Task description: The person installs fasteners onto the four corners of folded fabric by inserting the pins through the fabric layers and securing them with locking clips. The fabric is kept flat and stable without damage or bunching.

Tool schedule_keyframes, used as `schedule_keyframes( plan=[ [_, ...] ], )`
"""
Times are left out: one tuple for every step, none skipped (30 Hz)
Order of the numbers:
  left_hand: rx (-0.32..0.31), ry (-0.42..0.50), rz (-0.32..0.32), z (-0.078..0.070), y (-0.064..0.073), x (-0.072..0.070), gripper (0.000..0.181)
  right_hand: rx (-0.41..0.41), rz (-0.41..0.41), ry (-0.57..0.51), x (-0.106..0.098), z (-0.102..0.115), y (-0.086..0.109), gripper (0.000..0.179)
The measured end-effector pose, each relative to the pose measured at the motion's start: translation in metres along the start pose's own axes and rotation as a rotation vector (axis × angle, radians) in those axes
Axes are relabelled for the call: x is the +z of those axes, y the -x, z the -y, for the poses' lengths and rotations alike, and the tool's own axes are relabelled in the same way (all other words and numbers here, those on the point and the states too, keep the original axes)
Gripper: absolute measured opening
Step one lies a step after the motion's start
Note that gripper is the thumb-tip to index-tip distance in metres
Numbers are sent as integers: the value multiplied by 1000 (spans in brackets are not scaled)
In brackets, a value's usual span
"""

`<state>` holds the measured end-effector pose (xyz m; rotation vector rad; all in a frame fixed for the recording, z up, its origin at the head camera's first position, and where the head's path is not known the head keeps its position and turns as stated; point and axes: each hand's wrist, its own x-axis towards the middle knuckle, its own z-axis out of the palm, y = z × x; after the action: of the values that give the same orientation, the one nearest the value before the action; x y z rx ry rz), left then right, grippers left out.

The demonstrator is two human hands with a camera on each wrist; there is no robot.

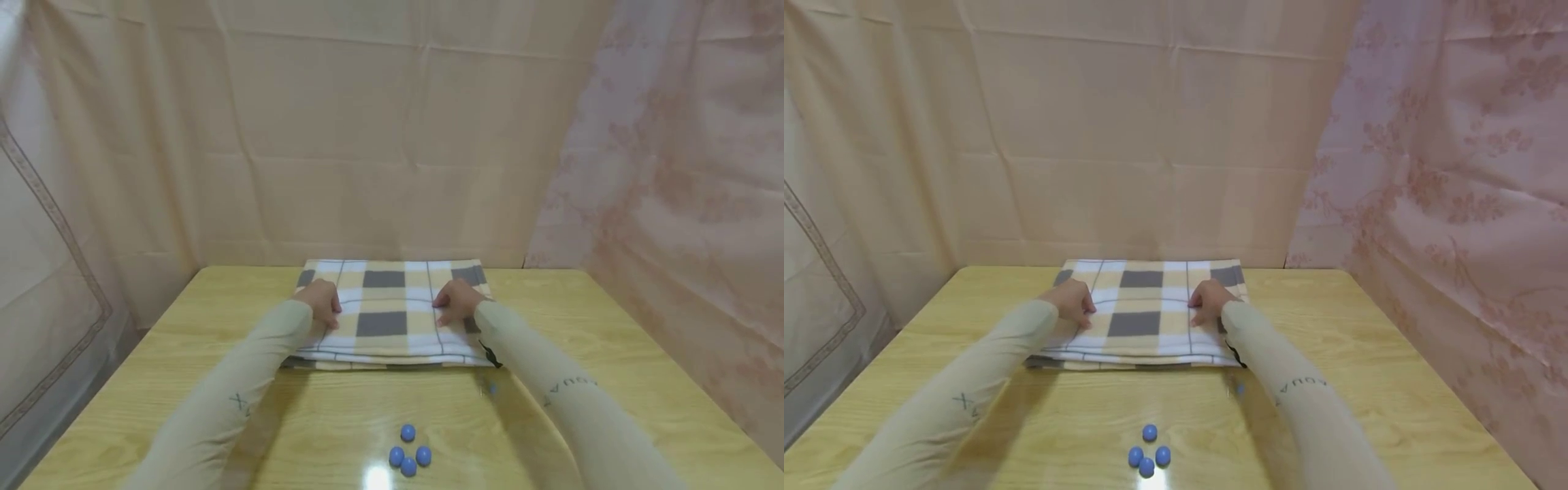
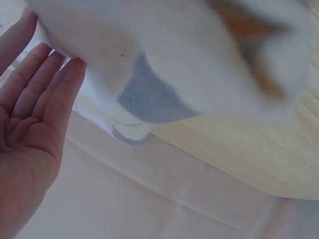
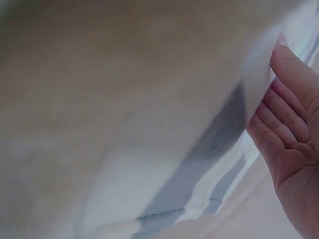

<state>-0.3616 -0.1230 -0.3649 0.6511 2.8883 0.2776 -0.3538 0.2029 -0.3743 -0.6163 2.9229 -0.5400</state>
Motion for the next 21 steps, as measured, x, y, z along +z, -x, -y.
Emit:
schedule_keyframes(
  plan=[
    [-1,-1,-5,0,0,0,32,-16,-6,4,-1,0,1,38],
    [-2,-5,-9,0,0,0,32,-29,-10,7,-1,-1,1,38],
    [-2,-6,-11,0,0,0,32,-39,-14,10,-2,-2,1,39],
    [3,-12,-14,0,0,-1,32,-53,-17,16,-2,-3,1,39],
    [7,-20,-15,0,-1,-1,32,-63,-18,19,-3,-3,0,39],
    [8,-19,-13,-1,-1,-2,32,-67,-19,21,-3,-4,0,39],
    [11,-17,-12,-1,-1,-3,31,-68,-18,23,-3,-5,-1,40],
    [15,-19,-11,-2,0,-4,31,-66,-14,21,-3,-5,-1,40],
    [14,-18,-11,-2,0,-4,31,-68,-13,25,-3,-6,-2,40],
    [18,-24,-13,-2,0,-5,31,-73,-10,29,-3,-6,-2,40],
    [13,-24,-13,-3,0,-5,32,-77,-6,32,-3,-6,-3,41],
    [9,-24,-13,-3,0,-6,32,-93,-6,46,-4,-7,-3,41],
    [13,-35,-13,-4,0,-6,32,-115,-5,63,-4,-7,-4,40],
    [19,-50,-13,-5,-1,-7,31,-137,-6,83,-6,-7,-3,39],
    [21,-62,-9,-6,-1,-8,30,-149,-3,95,-7,-7,-2,39],
    [32,-78,-4,-8,-2,-9,22,-162,-3,103,-8,-6,0,38],
    [39,-92,2,-9,-2,-9,17,-178,-8,105,-10,-5,4,37],
    [51,-109,4,-11,-3,-9,11,-206,-18,118,-12,-3,9,36],
    [56,-120,8,-13,-4,-8,7,-225,-25,115,-14,-1,15,34],
    [52,-125,10,-16,-4,-7,7,-239,-34,116,-15,0,23,33],
    [45,-124,14,-19,-4,-6,10,-257,-42,114,-17,2,31,31]
  ],
)
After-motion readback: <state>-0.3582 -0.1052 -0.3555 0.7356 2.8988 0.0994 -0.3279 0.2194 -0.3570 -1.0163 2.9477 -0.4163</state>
